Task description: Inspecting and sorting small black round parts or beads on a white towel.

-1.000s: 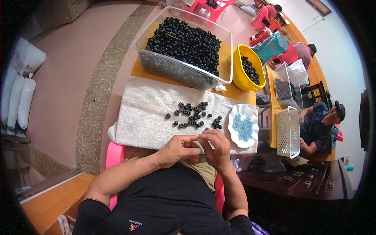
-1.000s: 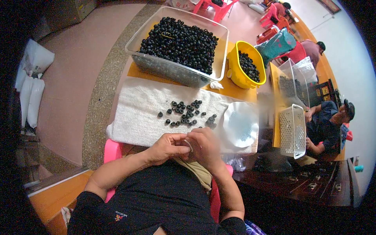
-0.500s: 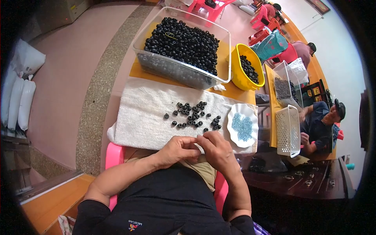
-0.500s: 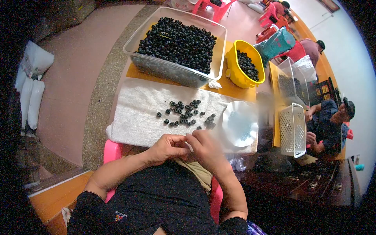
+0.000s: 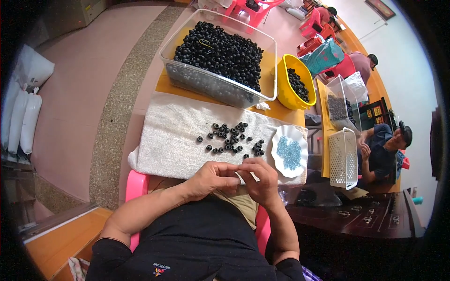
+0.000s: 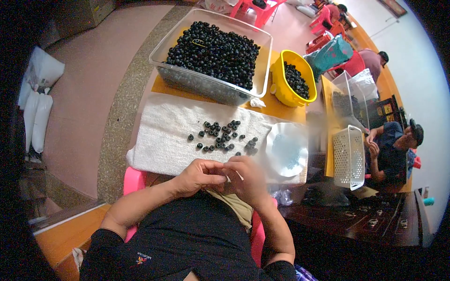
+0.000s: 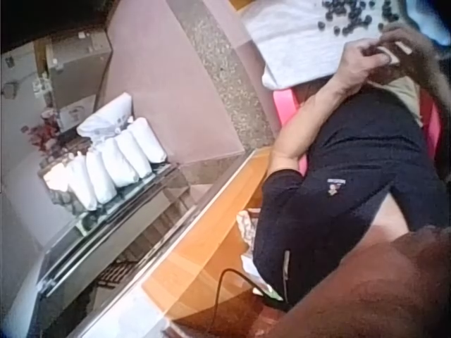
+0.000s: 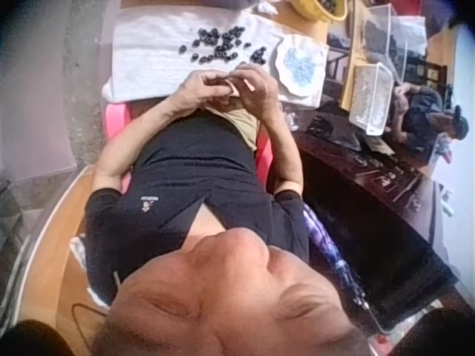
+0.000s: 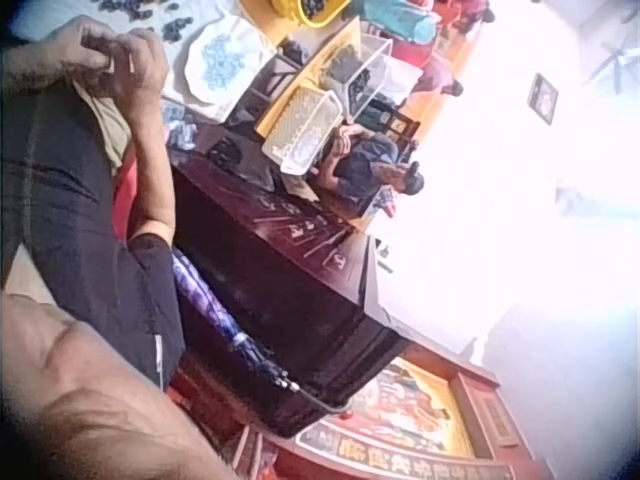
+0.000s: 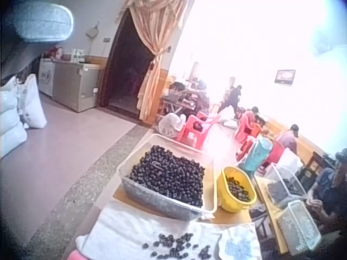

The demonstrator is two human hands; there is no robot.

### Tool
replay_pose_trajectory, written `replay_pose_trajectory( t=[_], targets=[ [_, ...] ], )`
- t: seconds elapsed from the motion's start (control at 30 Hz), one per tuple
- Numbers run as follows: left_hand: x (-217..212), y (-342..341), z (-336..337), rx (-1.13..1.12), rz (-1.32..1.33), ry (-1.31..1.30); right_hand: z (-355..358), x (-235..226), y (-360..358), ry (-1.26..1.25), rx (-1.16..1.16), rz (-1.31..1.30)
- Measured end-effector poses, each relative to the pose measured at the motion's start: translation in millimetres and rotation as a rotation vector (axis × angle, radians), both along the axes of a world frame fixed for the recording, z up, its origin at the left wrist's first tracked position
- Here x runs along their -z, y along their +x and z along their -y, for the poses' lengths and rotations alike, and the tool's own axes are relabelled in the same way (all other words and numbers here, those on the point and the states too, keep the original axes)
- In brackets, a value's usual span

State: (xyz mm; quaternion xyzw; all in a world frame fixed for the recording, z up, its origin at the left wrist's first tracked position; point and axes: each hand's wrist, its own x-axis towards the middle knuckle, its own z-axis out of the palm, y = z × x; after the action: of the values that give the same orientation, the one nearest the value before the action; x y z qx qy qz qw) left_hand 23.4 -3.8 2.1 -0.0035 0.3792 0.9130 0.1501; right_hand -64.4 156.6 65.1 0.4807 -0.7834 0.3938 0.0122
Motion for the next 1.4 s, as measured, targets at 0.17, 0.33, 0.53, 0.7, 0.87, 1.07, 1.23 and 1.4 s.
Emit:
replay_pose_trajectory(
  t=[0.17, 0.33, 0.53, 0.7, 0.87, 1.07, 1.23, 1.4],
  targets=[
    [3.1, 1.1, 0.9, 0.016, 0.06, 0.074, -4.7, 19.5, -0.3, -0.09, 0.029, 0.111],
    [5.3, 1.8, 0.2, -0.005, 0.105, 0.091, -5.1, 18.1, 0.3, -0.112, 0.03, 0.161],
    [8.2, 1.0, -0.8, -0.035, 0.119, 0.081, -6.3, 16.4, -2.2, -0.145, -0.002, 0.152],
    [6.2, -0.4, -0.2, -0.054, 0.082, 0.046, -8.5, 12.6, -3.6, -0.048, 0.0, 0.149],
    [9.4, 0.0, -1.8, -0.061, 0.063, -0.012, -11.4, 10.4, -4.4, 0.01, -0.006, 0.182],
    [4.8, -0.5, -1.2, -0.052, 0.052, -0.057, -11.2, 10.9, -2.4, 0.028, -0.003, 0.193],
    [6.9, -0.9, -2.5, -0.071, 0.012, -0.084, -11.6, 12.4, -3.7, 0.018, 0.003, 0.196],
    [2.7, -0.4, -3.3, -0.073, 0.018, -0.108, -14.0, 16.4, -4.8, 0.032, -0.006, 0.247]
  ],
)
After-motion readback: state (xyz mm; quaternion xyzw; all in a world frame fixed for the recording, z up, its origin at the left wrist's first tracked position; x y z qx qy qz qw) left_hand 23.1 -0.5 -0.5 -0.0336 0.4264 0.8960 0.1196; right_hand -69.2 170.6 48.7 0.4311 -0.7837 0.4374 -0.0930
